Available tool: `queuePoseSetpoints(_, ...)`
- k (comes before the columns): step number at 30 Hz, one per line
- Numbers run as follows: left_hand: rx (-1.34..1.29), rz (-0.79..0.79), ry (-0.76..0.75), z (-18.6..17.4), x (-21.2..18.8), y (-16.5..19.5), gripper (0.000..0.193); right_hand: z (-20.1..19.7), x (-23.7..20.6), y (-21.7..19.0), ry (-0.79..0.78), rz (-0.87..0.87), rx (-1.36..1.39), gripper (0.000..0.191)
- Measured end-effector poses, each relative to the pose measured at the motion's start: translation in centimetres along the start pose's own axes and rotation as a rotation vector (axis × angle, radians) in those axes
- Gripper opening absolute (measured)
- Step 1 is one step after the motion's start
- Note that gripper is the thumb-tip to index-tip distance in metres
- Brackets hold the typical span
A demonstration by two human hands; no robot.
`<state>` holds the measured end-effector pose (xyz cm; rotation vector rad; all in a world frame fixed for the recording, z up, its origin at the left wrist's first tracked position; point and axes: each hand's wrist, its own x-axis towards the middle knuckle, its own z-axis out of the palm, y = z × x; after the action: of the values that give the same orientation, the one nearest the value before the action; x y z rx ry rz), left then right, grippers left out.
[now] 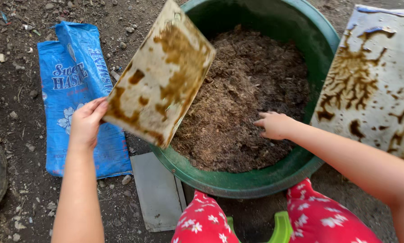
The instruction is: The person sits on a low stool and repeatedly scrapes fibrous material from a green basin onto rectangular trays using a flat board. They press the material onto the tray surface and stack the filled trays to the side.
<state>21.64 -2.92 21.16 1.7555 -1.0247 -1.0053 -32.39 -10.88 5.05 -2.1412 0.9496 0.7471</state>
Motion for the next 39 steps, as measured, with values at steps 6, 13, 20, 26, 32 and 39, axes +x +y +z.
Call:
queuePoseSetpoints(6,0.093,-0.211,-0.164,-1.4,1.8,-7.6,0.029,-1.9,6.3,-2.9,-0.124,0.09,-0.232,0.056)
queuePoseSetpoints(13,0.265,-0.258,-0.347,5.8,5.3,-12.1,0.033,3.3,-3.9,-1.4,0.103,0.166,-0.579,0.028)
queuePoseSetpoints(20,0.671,-0.081,-0.209,15.4,4.6,-10.6,0.046,4.0,-6.6,7.7,0.045,0.498,-0.125,0.026)
queuePoseSetpoints(26,0.594,-0.238,-0.019,16.3,-1.9,-10.7,0.069,3.8,-11.1,12.8,0.228,0.663,0.12,0.041)
queuePoseSetpoints(32,0.059,-0.547,0.059,21.4,-7.9,-15.9,0.082,1.6,-4.2,9.7,0.176,0.33,0.104,0.042)
queuePoseSetpoints(39,-0.285,-0.501,0.097,22.5,-8.5,-22.0,0.032,1.3,7.3,10.0,-0.085,0.538,0.037,0.12)
